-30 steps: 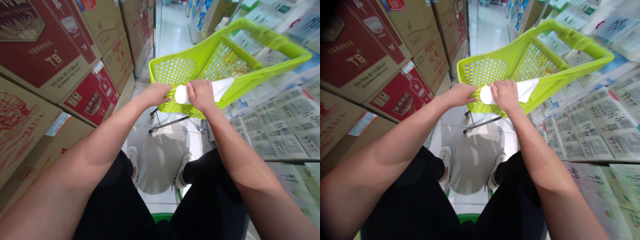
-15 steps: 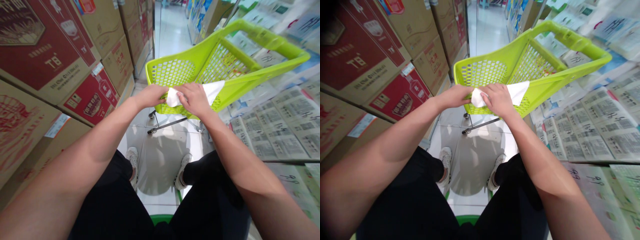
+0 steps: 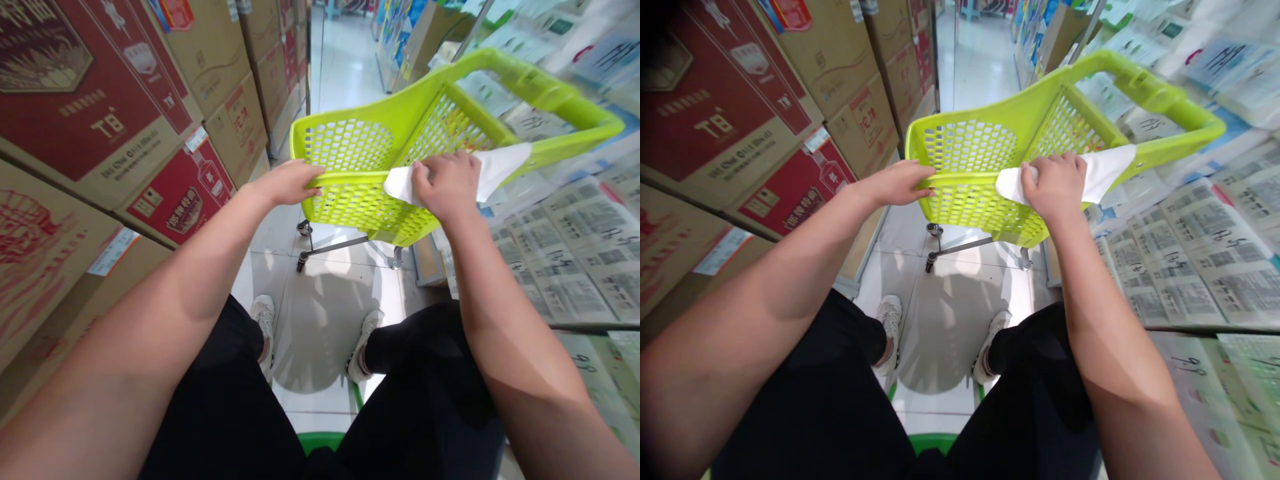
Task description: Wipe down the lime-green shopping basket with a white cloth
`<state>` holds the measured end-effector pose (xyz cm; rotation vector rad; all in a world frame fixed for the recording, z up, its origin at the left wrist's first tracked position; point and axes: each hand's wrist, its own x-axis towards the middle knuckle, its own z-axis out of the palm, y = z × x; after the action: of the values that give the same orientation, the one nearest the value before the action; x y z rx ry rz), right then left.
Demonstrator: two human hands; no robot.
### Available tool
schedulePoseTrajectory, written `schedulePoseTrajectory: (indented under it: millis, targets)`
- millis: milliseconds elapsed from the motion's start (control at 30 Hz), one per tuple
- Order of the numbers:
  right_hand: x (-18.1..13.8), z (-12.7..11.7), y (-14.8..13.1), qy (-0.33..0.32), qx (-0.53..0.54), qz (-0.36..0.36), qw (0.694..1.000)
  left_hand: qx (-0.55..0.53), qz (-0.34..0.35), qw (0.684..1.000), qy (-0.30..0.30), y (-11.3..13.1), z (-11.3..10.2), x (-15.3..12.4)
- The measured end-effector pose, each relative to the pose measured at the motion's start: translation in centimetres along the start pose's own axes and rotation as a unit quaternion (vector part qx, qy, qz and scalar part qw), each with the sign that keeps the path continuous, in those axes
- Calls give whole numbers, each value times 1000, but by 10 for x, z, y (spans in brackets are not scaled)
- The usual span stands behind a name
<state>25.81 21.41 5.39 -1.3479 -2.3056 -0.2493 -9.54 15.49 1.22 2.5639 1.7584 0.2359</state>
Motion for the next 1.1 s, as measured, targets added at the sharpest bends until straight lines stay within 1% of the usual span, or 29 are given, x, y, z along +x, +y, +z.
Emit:
schedulePoseTrajectory:
  millis: [100, 167, 233, 267, 333, 400, 433, 500, 600, 667, 733, 867, 933, 1000, 1033, 1100]
  targets:
    - [-7, -2, -16, -11, 0, -51, 999, -3, -88, 995, 41, -20, 3, -3]
    - [-11, -6, -26, -15, 16, -112, 993, -18, -146, 985, 95, -26, 6, -6]
    - [-15, -13, -34, -8, 35, -155, 987, -47, -178, 970, 161, -22, 10, -6]
    - [-16, -19, -38, 3, 39, -159, 987, -68, -184, 962, 192, -18, 11, -4]
    - [-19, -34, -47, 40, 34, -133, 990, -115, -179, 947, 241, -5, 12, 2]
    - [-24, -51, -57, 73, 20, -93, 993, -159, -156, 938, 265, 9, 11, 11]
    - [-28, -59, -64, 79, 11, -80, 994, -176, -142, 936, 268, 14, 10, 17]
    - [-38, -75, -78, 65, -7, -75, 995, -195, -129, 935, 266, 22, 9, 26]
    - [-51, -92, -98, 44, -36, -89, 994, -188, -162, 935, 252, 23, 6, 33]
    - [-56, -99, -108, 34, -52, -95, 993, -176, -188, 935, 243, 19, 4, 34]
    - [-56, -100, -117, 24, -65, -100, 993, -172, -198, 935, 237, 15, 1, 33]
    - [-48, -102, -142, 6, -89, -93, 992, -172, -212, 926, 262, 7, -8, 29]
    - [-42, -108, -155, -36, -101, -64, 992, -170, -219, 925, 261, 4, -15, 26]
    - [-36, -115, -165, -86, -110, -9, 990, -172, -222, 928, 245, 3, -22, 24]
    - [-33, -119, -167, -100, -113, 15, 988, -179, -223, 928, 240, 4, -26, 24]
    - [-27, -123, -169, -98, -117, 40, 987, -210, -225, 920, 242, 5, -31, 23]
